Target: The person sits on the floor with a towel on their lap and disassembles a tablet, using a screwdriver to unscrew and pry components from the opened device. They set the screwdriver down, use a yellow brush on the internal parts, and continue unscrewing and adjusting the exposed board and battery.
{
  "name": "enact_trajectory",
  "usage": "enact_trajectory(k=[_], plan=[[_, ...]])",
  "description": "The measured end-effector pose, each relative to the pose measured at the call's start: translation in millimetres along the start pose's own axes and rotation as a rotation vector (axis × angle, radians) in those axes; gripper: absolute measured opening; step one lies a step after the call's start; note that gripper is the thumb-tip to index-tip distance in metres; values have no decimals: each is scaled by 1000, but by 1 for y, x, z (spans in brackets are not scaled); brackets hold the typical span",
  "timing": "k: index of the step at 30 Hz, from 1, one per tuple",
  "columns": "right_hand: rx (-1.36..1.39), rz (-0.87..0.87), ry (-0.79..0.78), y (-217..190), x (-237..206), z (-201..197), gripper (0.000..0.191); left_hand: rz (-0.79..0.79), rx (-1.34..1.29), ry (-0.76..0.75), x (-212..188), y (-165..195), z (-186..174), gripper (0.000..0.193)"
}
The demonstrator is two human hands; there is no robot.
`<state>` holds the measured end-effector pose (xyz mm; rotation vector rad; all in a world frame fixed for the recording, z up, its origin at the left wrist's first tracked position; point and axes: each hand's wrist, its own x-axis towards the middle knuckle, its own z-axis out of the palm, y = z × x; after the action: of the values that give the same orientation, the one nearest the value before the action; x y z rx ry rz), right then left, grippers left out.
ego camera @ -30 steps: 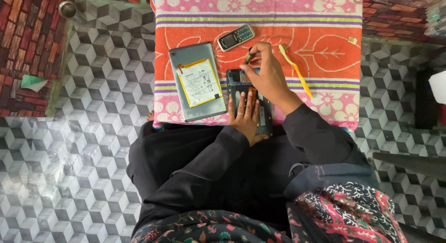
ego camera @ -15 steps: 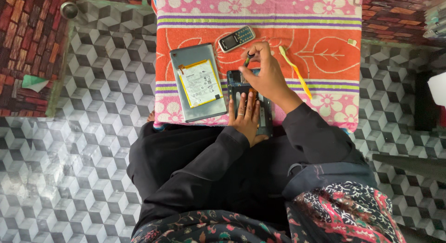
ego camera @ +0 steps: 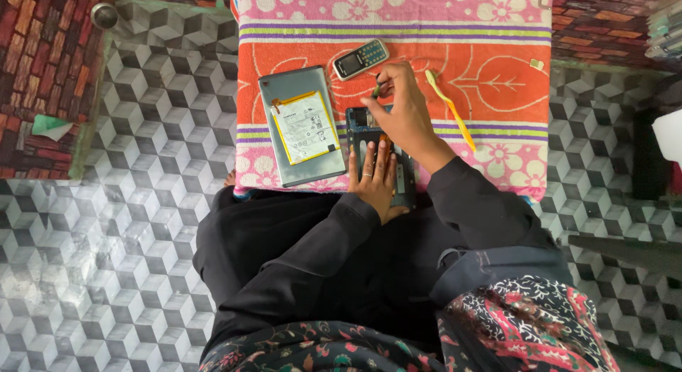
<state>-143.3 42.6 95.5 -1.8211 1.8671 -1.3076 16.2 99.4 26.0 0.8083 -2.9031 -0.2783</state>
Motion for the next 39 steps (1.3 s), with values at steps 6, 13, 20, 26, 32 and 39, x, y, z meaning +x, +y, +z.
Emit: enact_trajectory(k=[6,13,20,26,32,39], plan=[[187,78,-81,6,5,-5,44,4,7,-12,0,0,-1,125],[126,76,-25,9,4,-2,48,5,12,-20,0,0,0,125],[57,-33,-35,6,1,-4,54,12,0,-18,0,-1,1,124],[174,122,-64,4,7,-7,46,9,10,-20,1,-1,0,123],[214,109,15,8,6,-8,48,-2,6,-24,1,1,2,123],[204,136,31,23,9,-5,55,-5,2,-15,1,1,1,123]])
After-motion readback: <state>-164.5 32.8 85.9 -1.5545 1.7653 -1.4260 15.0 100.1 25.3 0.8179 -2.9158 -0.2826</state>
